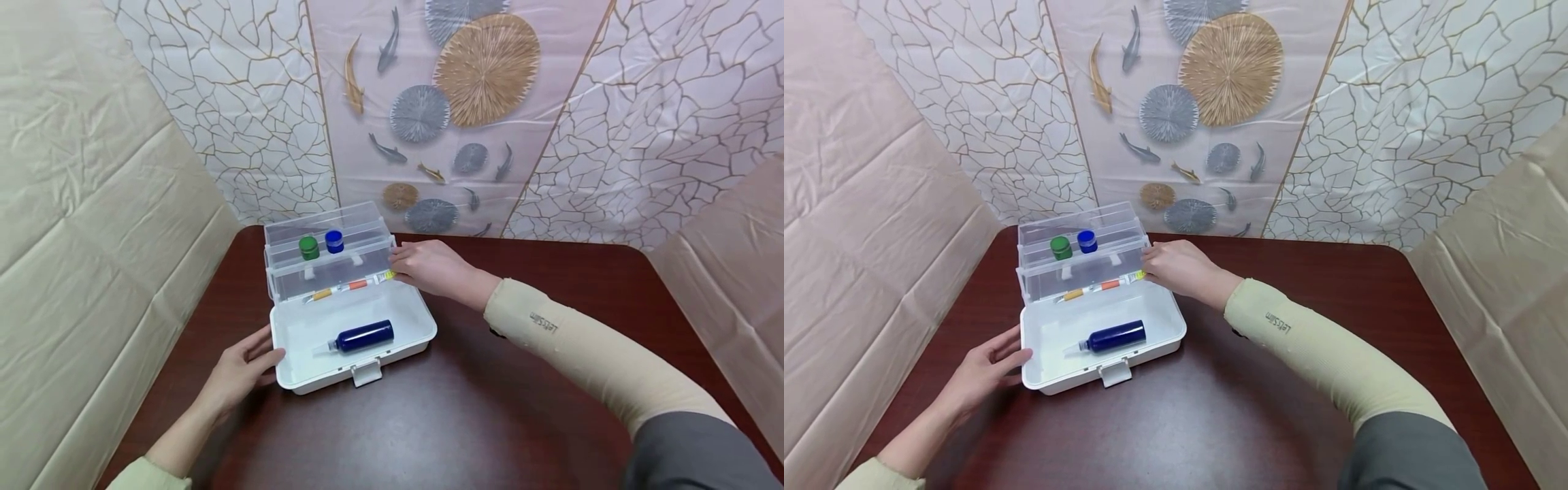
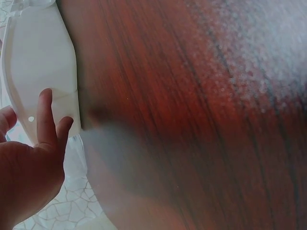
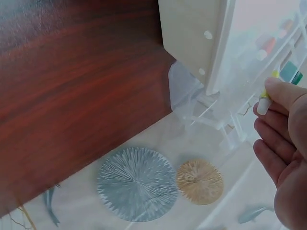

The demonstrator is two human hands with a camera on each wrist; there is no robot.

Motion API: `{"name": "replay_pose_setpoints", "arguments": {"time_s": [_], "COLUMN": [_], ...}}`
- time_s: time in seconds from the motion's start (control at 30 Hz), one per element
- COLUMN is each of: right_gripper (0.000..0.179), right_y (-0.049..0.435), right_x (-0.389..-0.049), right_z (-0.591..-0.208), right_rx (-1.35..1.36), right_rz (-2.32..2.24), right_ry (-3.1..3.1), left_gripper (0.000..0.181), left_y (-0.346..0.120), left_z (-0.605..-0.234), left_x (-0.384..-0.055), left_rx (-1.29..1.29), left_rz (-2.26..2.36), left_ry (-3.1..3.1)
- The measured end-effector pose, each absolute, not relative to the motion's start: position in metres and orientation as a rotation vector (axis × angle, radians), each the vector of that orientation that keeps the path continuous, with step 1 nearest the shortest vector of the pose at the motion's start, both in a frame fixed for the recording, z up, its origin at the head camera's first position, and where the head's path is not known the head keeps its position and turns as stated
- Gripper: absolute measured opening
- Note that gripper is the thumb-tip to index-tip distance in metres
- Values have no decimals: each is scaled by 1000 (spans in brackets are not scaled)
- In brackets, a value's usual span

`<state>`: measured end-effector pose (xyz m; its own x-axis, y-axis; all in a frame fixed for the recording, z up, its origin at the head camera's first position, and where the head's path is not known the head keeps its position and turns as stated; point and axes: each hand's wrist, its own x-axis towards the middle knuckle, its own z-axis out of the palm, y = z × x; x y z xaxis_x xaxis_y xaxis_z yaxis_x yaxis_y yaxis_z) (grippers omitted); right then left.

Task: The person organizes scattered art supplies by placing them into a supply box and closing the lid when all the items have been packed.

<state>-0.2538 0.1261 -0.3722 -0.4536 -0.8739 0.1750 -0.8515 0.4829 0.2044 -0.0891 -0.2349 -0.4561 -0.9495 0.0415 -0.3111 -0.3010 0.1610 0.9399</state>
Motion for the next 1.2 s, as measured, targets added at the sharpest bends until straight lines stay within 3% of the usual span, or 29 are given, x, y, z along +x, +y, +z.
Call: {"name": "replay_pose_setpoints", "arguments": {"time_s": [0.5, 0.8, 1.0, 1.2], "right_gripper": [16, 23, 17, 31], "right_y": [112, 107, 107, 106], "right_x": [-258, -258, -258, -259], "right_z": [-371, -374, -369, -373], "right_rx": [1491, 1481, 1447, 1446], "right_rz": [-509, -546, -544, -648], "right_ry": [-2311, -2292, -2289, -2218], "left_gripper": [73, 73, 74, 73], "left_y": [-235, -234, -234, -235], "left_z": [-456, -457, -457, -457], "left_x": [-90, -89, -89, -89], "left_rx": [-240, -234, -234, -240], "left_rz": [1848, 1867, 1871, 1871], "left_ry": [2197, 2184, 2183, 2184]}}
